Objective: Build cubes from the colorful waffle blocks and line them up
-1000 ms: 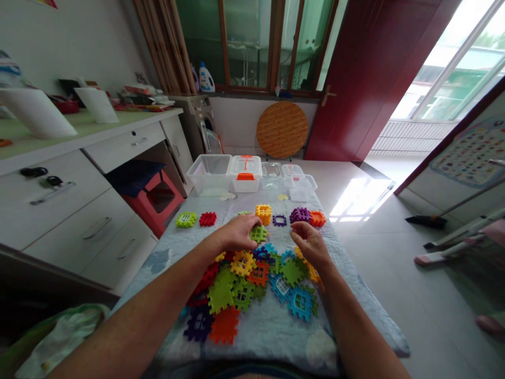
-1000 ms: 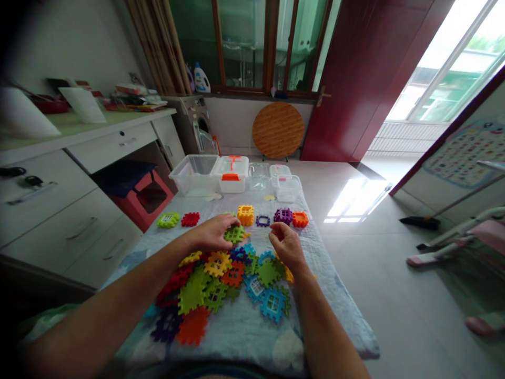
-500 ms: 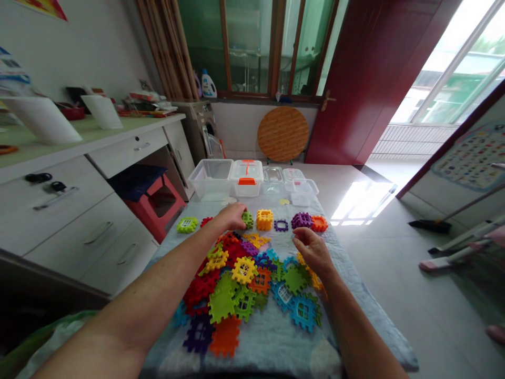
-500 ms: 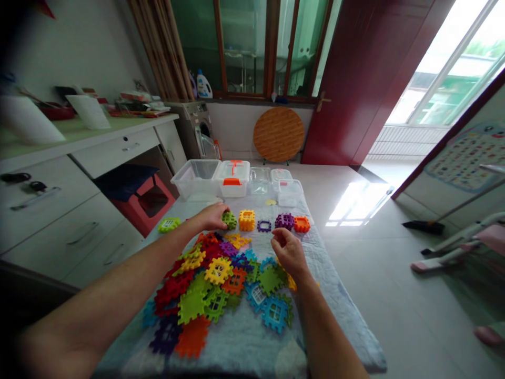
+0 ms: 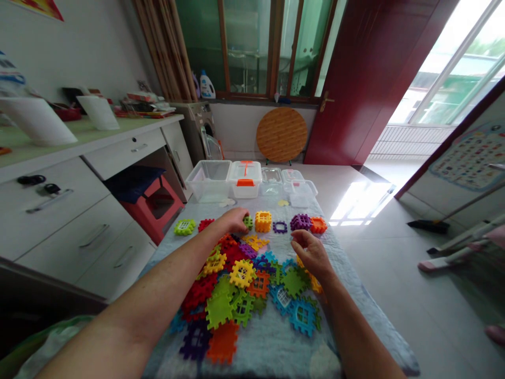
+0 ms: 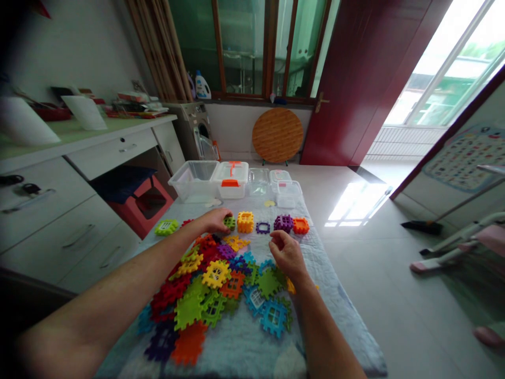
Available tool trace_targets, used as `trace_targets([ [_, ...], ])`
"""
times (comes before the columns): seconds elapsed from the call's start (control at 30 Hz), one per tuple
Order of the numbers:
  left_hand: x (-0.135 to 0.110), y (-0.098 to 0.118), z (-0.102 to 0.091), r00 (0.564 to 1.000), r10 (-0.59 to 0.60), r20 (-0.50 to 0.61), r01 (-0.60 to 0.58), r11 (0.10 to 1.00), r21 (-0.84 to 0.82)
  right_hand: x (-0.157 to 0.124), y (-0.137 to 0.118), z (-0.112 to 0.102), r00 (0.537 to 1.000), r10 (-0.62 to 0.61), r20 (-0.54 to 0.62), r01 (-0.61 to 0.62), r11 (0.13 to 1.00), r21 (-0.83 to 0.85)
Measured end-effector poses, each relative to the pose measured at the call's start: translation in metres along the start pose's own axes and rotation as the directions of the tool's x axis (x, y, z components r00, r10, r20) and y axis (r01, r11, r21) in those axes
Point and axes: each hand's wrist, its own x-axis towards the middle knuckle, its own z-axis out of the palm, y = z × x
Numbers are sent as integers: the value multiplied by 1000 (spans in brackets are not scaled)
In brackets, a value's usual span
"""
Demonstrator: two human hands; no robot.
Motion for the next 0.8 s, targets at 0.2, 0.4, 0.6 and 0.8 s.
trace_targets([
  [0.2,0,-2,2,1000,14,15,-13,1000,-2,0,0,0,1000,-5,-11,5,1000,-3],
  [0.4,1,-6,3,1000,19,20,-19,1000,-4,0,1,1,1000,-14,-12,14,1000,2],
  [0.6,0,-7,2,999,32,41,-32,999,-10,0,2,1,1000,-20,-12,20,1000,1],
  [0.8,1,-4,5,999,32,39,-33,999,14,0,2,0,1000,-24,-6,24,1000,14],
])
